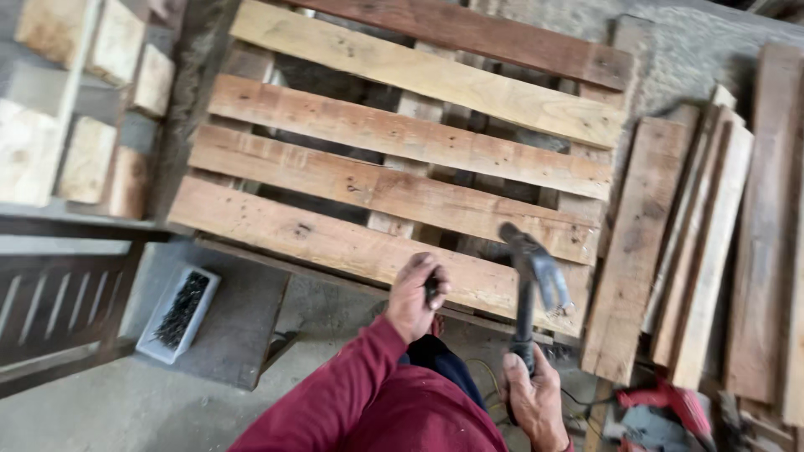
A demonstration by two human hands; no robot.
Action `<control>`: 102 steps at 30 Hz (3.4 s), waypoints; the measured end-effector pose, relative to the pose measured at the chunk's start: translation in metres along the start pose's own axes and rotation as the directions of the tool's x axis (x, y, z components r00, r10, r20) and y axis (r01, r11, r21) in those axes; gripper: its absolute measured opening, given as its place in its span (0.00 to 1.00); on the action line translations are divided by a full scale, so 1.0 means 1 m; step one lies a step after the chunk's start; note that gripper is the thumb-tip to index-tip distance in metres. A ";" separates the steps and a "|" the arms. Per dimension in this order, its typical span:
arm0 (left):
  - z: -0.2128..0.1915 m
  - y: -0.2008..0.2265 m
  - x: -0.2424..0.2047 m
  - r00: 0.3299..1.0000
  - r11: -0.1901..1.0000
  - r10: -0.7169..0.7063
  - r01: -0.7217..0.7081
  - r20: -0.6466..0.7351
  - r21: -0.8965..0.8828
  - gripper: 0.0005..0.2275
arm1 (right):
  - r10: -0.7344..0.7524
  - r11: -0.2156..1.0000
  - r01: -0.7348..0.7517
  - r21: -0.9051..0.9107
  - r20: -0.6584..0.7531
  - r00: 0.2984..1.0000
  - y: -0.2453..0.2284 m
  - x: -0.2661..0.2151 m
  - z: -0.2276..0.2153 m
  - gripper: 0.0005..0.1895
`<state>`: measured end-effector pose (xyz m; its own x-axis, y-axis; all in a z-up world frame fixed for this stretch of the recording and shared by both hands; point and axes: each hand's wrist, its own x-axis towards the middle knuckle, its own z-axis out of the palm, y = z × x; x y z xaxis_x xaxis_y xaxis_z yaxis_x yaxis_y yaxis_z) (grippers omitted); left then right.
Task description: The person hammers nails into wooden planks to assemble a wooden pallet. They repeatedly pick up nails from a container and drive them into the wood using a hammer.
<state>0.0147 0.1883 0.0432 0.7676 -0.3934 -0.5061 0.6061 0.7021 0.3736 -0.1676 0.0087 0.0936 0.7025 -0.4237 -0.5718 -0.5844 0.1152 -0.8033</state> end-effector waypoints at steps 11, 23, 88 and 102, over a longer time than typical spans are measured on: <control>-0.062 0.081 -0.039 0.962 0.972 0.216 -0.228 -0.166 -0.060 0.03 | 0.259 0.877 -0.075 -0.474 0.335 0.906 -0.017 0.050 0.080 0.37; -0.098 0.143 0.019 0.996 0.878 0.084 -0.089 0.033 0.471 0.06 | 0.205 0.964 -0.194 -0.183 0.043 0.978 0.026 -0.003 0.182 0.20; -0.104 0.208 0.068 0.743 0.091 0.542 -0.517 0.393 0.851 0.07 | 0.066 0.985 -0.096 -0.141 -0.207 0.976 -0.043 -0.032 0.234 0.15; -0.096 0.214 0.072 0.796 0.501 0.604 -0.359 -0.021 0.788 0.13 | -0.008 0.995 0.027 -0.097 0.194 0.981 -0.104 0.118 0.212 0.22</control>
<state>0.1797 0.3674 0.0120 0.9732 0.1238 -0.1938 0.1921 0.0255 0.9810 0.0620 0.1368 0.0738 0.7725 -0.2422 -0.5870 -0.6018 0.0155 -0.7985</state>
